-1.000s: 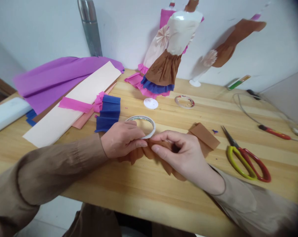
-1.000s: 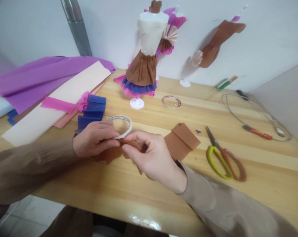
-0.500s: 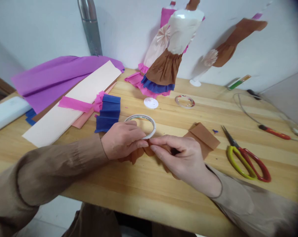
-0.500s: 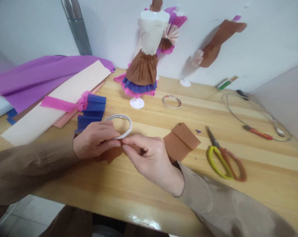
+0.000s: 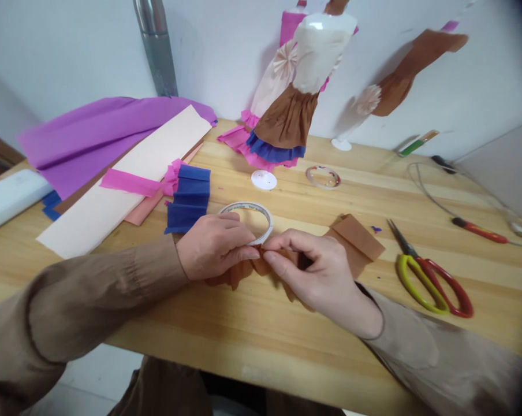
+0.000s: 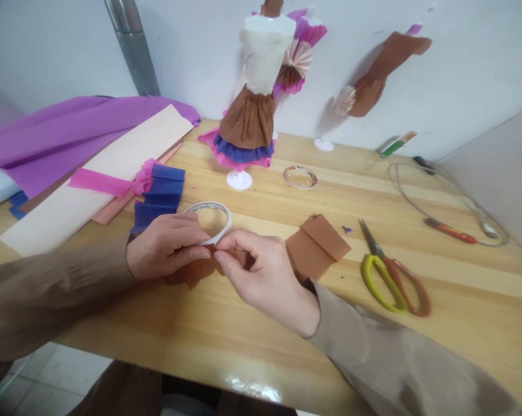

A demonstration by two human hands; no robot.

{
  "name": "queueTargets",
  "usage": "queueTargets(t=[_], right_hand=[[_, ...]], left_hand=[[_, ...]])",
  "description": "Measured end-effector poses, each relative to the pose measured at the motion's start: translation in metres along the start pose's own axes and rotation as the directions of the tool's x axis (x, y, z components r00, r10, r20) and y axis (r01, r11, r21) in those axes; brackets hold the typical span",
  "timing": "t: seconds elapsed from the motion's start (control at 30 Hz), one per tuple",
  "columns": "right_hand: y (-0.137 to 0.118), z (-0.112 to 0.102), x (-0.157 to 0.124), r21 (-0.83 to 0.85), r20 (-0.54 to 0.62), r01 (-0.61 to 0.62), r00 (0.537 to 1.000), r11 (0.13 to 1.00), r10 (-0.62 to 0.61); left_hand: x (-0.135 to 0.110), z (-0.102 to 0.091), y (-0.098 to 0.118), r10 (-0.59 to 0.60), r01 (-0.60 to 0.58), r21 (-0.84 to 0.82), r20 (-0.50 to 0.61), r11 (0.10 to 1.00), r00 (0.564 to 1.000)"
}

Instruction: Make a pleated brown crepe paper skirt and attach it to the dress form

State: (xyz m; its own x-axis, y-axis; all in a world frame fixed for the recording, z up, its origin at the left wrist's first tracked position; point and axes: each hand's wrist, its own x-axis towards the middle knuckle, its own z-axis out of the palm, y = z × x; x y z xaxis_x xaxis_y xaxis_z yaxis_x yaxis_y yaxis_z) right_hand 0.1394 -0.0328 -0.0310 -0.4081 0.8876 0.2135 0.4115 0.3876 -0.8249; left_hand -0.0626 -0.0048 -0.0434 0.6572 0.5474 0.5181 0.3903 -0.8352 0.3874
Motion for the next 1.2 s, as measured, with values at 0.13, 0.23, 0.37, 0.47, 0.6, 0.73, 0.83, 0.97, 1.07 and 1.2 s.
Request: queueTargets(t=[0.13, 0.23, 0.37, 0.47, 0.6, 0.73, 0.83, 0.97, 1.07, 1.2], right_hand=[[0.000, 0.001, 0.000, -0.008, -0.029, -0.025, 0.999, 1.000, 0.025], [0.001, 0.001, -0.001, -0.001, -0.040, -0.047, 0.998, 0.999, 0.047], [0.003, 0.001, 0.000, -0.006, -0.054, -0.070, 0.996, 0.997, 0.070], [0.002, 0.002, 0.001, 0.012, -0.059, -0.108, 0.992, 0.994, 0.109], [0.002, 0.006, 0.003, 0.075, -0.059, -0.159, 0.985, 0.984, 0.164], [0.003, 0.006, 0.009, 0.095, -0.069, -0.164, 0.983, 0.982, 0.171], [0.003, -0.001, 0.013, 0.091, -0.058, -0.112, 0.991, 0.990, 0.118], [0.002, -0.013, 0.015, 0.086, 0.012, -0.052, 0.999, 0.995, 0.051], [0.001, -0.018, 0.015, 0.088, 0.005, -0.044, 0.999, 0.995, 0.044], [0.003, -0.016, 0.015, 0.084, 0.014, -0.064, 0.998, 0.994, 0.063]], left_hand=[[0.001, 0.000, 0.001, 0.015, -0.015, -0.006, -0.003, 1.000, 1.000], [0.001, 0.000, 0.001, 0.015, -0.015, -0.003, 0.010, 1.000, 1.000], [0.000, 0.000, 0.002, 0.008, -0.008, 0.009, 0.021, 1.000, 1.000], [0.000, 0.001, 0.003, 0.009, -0.009, 0.009, 0.016, 1.000, 1.000], [0.001, 0.001, 0.004, 0.025, -0.025, -0.021, 0.015, 0.999, 1.000], [0.004, 0.002, 0.004, 0.032, -0.032, -0.095, 0.000, 0.995, 0.999], [0.005, 0.000, 0.004, 0.007, -0.010, -0.171, -0.015, 0.985, 1.000], [0.004, -0.003, 0.002, -0.067, 0.068, -0.260, 0.012, 0.963, 0.998], [0.002, -0.006, 0.000, -0.136, 0.143, -0.292, 0.046, 0.946, 0.990], [0.003, -0.006, -0.001, -0.134, 0.150, -0.256, 0.078, 0.955, 0.988]])
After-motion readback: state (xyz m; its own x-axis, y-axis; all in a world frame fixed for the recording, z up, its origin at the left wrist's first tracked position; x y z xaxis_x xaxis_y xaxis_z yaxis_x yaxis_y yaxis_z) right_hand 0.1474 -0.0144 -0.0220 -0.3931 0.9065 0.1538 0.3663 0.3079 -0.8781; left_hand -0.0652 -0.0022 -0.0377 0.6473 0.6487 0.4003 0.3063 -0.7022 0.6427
